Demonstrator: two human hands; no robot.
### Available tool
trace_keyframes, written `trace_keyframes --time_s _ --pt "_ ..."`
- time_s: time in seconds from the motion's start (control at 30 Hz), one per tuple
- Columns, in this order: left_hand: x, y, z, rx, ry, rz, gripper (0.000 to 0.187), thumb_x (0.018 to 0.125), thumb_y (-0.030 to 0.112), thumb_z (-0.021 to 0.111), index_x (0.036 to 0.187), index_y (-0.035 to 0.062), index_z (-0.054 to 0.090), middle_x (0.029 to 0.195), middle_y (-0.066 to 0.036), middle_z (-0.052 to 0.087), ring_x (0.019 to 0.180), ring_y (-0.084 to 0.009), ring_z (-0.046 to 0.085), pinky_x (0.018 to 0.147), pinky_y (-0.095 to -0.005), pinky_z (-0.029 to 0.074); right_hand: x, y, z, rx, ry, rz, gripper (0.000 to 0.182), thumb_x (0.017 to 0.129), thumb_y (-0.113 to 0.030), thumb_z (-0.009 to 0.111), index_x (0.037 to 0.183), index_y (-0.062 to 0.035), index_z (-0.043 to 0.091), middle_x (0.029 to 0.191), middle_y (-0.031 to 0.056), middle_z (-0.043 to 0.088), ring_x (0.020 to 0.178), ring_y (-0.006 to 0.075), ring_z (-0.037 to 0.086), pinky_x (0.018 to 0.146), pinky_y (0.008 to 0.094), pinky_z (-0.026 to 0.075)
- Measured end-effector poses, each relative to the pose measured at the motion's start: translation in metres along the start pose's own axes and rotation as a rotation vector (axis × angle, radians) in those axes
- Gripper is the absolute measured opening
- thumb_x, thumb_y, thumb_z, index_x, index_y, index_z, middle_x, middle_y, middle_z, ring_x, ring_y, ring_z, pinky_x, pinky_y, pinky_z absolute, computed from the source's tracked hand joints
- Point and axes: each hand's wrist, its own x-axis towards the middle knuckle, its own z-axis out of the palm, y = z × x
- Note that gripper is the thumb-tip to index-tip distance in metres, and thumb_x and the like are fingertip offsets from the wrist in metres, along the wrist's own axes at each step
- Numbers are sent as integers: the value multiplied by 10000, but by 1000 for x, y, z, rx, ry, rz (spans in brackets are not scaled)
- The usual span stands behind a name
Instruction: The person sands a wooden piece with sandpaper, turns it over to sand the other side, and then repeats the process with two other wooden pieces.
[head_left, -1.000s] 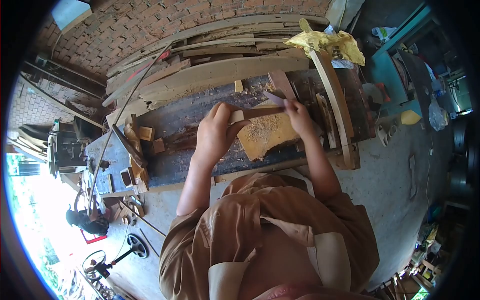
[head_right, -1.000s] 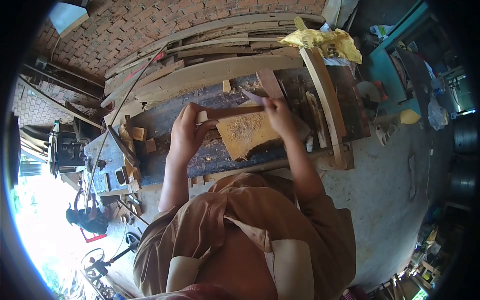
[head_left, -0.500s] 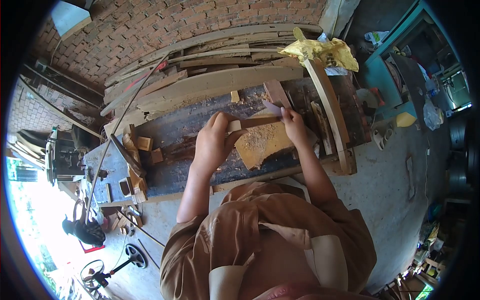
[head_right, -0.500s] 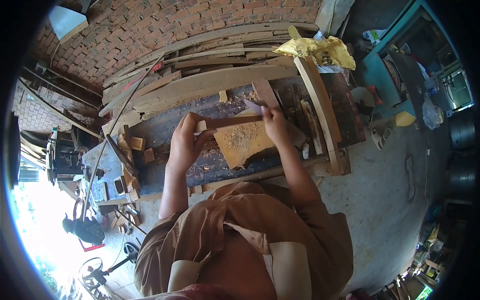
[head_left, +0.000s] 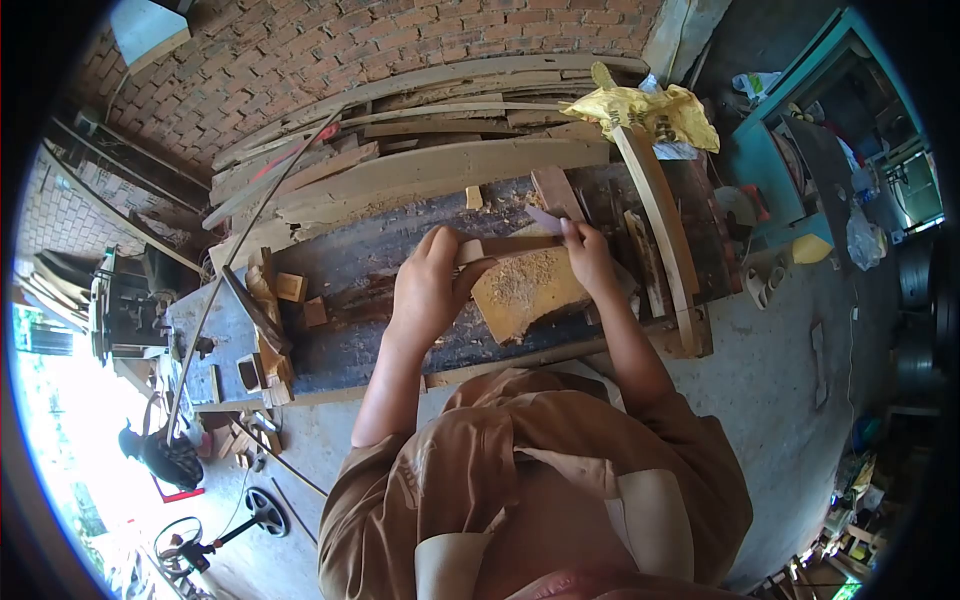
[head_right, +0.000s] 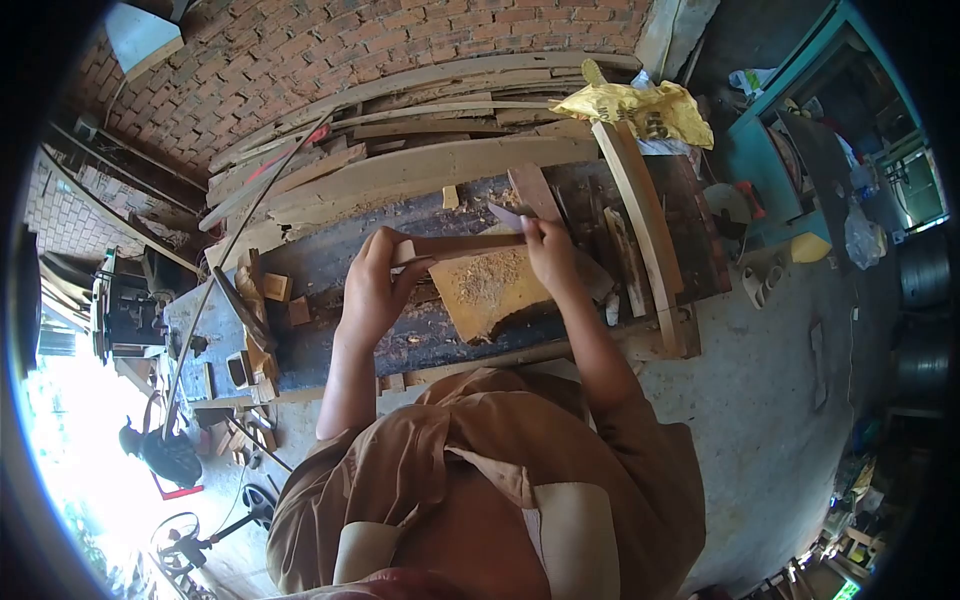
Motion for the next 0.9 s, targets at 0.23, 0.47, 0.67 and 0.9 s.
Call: trace_keyframes --time_s 0.23,0.47,0.67,0.9 --pt "8 9 7 -33 3 100 280 702 210 680 834 35 505 753 -110 536 657 -309 557 534 -371 439 -36 -92 -21 479 -46 -429 262 879 -223 502 985 -4 599 895 126 642 813 167 601 710 280 447" --pt "2 11 5 -49 -21 70 275 696 202 684 825 39 504 748 -104 526 661 -304 554 538 -370 438 -5 -10 5 61 33 -141 306 896 -250 467 932 22 603 786 143 630 769 124 576 679 279 434" --pt "15 11 7 -45 -10 83 281 702 215 678 828 36 502 749 -113 523 670 -316 547 548 -377 436 -35 -86 -26 486 -9 -323 338 919 -253 425 1005 36 576 892 122 618 884 146 553 788 258 400" --pt "13 -3 5 -54 11 -10 277 696 150 689 842 15 495 759 -144 530 689 -341 533 585 -369 431 -2 -4 18 -111 155 -168 278 890 -229 480 977 13 585 748 167 610 704 152 583 637 300 433"
